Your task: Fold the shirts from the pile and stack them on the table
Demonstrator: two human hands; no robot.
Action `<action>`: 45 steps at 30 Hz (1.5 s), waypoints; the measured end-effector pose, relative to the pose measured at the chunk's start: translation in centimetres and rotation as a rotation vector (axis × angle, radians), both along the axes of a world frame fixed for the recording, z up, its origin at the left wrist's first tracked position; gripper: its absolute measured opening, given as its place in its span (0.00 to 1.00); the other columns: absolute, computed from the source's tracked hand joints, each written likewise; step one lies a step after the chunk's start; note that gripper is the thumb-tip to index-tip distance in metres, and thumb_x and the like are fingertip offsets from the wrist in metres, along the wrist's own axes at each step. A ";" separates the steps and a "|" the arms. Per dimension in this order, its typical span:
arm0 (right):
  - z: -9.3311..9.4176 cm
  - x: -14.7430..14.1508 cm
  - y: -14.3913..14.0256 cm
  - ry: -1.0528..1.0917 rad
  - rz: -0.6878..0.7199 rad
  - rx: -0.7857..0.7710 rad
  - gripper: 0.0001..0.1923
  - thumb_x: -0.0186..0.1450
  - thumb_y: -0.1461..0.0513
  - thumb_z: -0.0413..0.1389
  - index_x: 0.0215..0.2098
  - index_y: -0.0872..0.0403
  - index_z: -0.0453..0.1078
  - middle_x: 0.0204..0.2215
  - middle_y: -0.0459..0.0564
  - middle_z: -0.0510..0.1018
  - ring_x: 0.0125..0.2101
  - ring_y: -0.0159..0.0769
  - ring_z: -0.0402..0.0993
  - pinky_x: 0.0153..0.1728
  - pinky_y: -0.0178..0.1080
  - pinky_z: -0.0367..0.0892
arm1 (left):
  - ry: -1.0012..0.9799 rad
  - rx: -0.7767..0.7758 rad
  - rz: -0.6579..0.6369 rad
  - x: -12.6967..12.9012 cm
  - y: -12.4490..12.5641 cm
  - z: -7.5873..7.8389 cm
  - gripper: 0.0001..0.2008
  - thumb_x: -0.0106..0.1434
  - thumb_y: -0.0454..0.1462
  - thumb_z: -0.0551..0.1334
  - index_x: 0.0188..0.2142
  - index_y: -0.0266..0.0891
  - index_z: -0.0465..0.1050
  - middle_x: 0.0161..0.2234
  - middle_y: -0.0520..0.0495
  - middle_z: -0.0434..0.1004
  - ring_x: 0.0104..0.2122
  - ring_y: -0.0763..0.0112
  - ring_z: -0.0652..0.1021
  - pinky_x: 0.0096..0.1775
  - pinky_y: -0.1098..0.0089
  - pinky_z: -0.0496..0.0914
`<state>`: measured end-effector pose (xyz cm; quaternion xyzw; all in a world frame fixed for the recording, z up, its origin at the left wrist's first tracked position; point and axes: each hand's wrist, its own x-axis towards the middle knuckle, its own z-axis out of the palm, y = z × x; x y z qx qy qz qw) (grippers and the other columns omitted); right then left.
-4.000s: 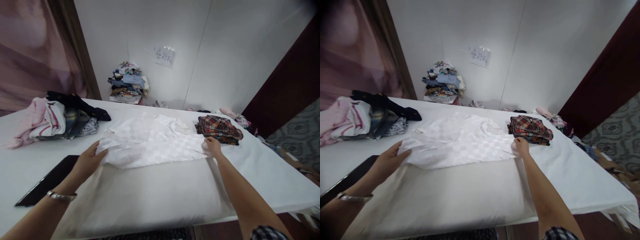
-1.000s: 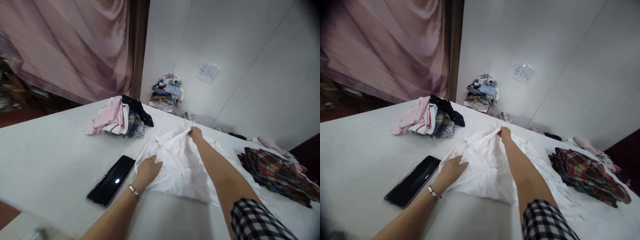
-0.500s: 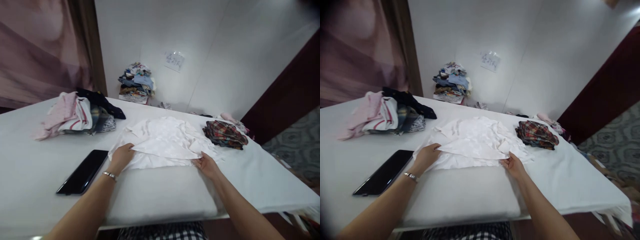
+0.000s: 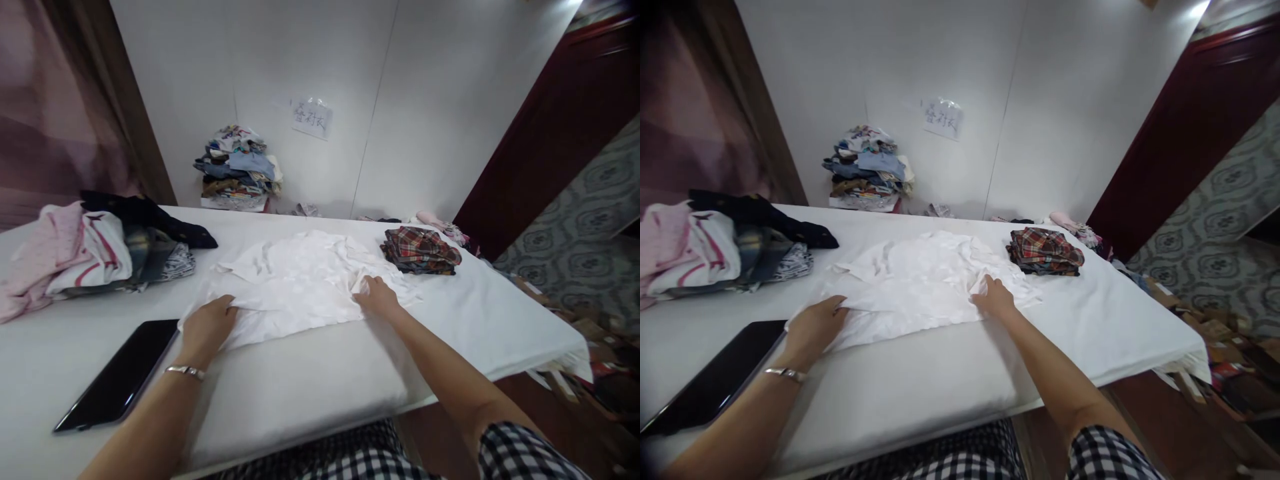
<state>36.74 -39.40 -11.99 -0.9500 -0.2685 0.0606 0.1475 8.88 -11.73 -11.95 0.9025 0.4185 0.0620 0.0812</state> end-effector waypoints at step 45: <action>-5.8 1.5 -9.0 -0.228 0.569 0.182 0.26 0.62 0.60 0.47 0.58 0.50 0.69 0.59 0.54 0.70 0.61 0.46 0.63 0.61 0.55 0.57 | -0.212 0.039 -0.517 -1.8 -3.3 0.1 0.20 0.59 0.37 0.60 0.52 0.42 0.72 0.55 0.41 0.73 0.55 0.56 0.71 0.56 0.56 0.63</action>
